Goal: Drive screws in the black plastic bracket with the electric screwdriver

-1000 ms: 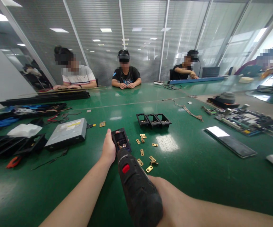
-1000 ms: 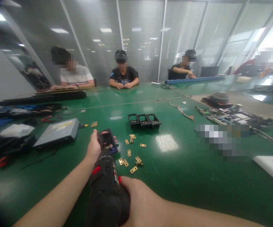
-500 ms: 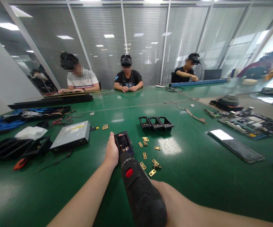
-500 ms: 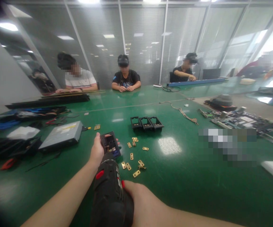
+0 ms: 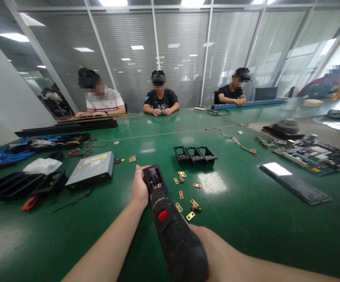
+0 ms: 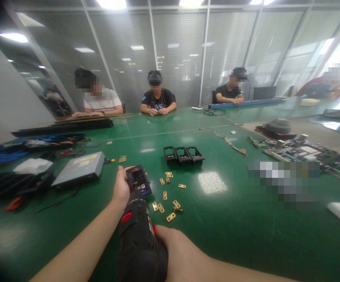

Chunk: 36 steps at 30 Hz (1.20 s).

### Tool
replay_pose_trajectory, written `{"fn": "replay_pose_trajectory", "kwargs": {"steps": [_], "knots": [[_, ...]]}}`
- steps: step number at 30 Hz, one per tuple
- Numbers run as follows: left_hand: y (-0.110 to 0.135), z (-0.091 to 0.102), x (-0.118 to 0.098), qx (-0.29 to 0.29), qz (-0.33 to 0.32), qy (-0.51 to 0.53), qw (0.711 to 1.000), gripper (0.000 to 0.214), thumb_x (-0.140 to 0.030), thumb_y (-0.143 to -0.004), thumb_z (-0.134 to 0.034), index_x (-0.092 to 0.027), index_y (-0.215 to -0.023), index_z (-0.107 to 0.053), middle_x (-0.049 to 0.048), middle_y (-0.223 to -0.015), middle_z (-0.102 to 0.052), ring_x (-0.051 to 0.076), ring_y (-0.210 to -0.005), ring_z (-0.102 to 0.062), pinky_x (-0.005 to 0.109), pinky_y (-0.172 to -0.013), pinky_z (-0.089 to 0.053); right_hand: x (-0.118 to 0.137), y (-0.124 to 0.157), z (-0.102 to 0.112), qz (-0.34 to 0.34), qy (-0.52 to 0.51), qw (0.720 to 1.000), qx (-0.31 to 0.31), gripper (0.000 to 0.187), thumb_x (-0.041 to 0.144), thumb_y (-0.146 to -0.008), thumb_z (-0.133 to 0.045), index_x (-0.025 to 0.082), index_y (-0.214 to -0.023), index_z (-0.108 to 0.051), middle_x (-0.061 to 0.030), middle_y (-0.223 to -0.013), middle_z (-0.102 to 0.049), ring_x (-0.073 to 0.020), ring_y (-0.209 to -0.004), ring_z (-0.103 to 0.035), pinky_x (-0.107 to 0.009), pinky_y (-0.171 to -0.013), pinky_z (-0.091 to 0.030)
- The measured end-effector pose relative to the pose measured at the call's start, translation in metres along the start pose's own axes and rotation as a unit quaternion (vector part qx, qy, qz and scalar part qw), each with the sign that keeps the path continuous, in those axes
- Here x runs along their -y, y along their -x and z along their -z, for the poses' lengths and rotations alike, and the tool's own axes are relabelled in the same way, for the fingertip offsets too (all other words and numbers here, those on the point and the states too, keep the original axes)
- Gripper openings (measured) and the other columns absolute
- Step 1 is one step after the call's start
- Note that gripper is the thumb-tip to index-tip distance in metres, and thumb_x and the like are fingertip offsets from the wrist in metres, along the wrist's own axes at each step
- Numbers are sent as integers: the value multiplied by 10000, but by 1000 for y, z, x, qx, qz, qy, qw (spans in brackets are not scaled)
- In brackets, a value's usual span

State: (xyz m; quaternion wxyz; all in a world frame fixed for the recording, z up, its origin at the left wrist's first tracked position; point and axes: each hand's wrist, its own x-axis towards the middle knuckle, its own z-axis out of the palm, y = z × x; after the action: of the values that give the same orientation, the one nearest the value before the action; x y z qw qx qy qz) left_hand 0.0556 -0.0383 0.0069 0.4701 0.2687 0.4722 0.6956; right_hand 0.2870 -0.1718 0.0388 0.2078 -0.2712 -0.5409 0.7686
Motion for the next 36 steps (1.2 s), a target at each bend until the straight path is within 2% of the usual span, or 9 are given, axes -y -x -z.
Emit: {"fn": "replay_pose_trajectory", "kwargs": {"steps": [3,7,10,13,16,22,28,31,36], "knots": [[2,0,-1,5,-3,6,1000,572,-758,-1033,-582,-199,-1088,-691,27,-785,-756,226,-658,-737,340,-683,-611,-1,1,-1,-1,-12,1000,-6,382,456,-857,-897,174,-1051,-725,-2,-880,-673,-209,-851,-670,-418,-971,-585],[3,0,-1,22,8,5,1000,511,-691,-985,-699,-188,-1075,-699,27,-803,-767,217,-660,-749,327,-670,-615,-2,1,-2,-1,-11,1000,-1,390,423,-797,-932,184,-1026,-724,-22,-900,-698,-236,-872,-703,-415,-934,-596],[4,1,-1,43,25,1,999,484,-639,-961,-747,-169,-1077,-726,60,-846,-802,238,-698,-786,341,-678,-633,-2,-1,-2,0,0,1000,-2,518,358,-637,-1018,196,-1022,-711,-10,-905,-710,-249,-882,-718,-416,-931,-601],[5,1,-3,46,41,-3,998,450,-598,-987,-714,-158,-1080,-737,92,-841,-818,260,-686,-796,354,-640,-638,-1,-2,-2,2,9,1000,-2,647,275,-491,-1064,203,-1022,-702,4,-904,-721,-256,-891,-723,-425,-961,-602],[4,1,-4,38,48,-4,998,410,-564,-999,-693,-161,-1064,-732,99,-828,-819,262,-664,-795,355,-616,-639,0,-3,-3,-2,7,1000,4,584,319,-564,-1050,203,-1024,-709,-9,-914,-730,-261,-905,-732,-428,-961,-605],[2,1,-3,35,46,-6,998,445,-596,-969,-726,-159,-1049,-743,91,-821,-819,257,-665,-798,348,-628,-644,-1,-1,-6,-16,-37,999,-5,596,383,-653,-1028,185,-1121,-718,-13,-935,-730,-256,-918,-736,-455,-1013,-600],[2,2,-4,41,51,-4,998,441,-594,-961,-725,-160,-1039,-738,109,-832,-825,272,-677,-801,367,-627,-648,-3,-2,0,-41,-63,997,-26,448,488,-773,-957,187,-1018,-733,-22,-893,-709,-251,-914,-729,-439,-1015,-598],[3,1,-4,31,45,-8,998,413,-571,-963,-718,-161,-1013,-739,104,-813,-819,264,-654,-787,357,-606,-637,-5,-5,0,-52,-80,995,-26,446,570,-826,-911,191,-987,-737,-27,-879,-702,-250,-915,-728,-422,-994,-602],[4,-1,-6,16,47,-6,999,410,-565,-942,-747,-159,-994,-754,114,-854,-837,266,-677,-797,359,-628,-639,-9,-10,-3,-61,-92,994,-11,613,503,-673,-1031,191,-1103,-724,-6,-890,-704,-238,-867,-719,-400,-927,-610]]}}
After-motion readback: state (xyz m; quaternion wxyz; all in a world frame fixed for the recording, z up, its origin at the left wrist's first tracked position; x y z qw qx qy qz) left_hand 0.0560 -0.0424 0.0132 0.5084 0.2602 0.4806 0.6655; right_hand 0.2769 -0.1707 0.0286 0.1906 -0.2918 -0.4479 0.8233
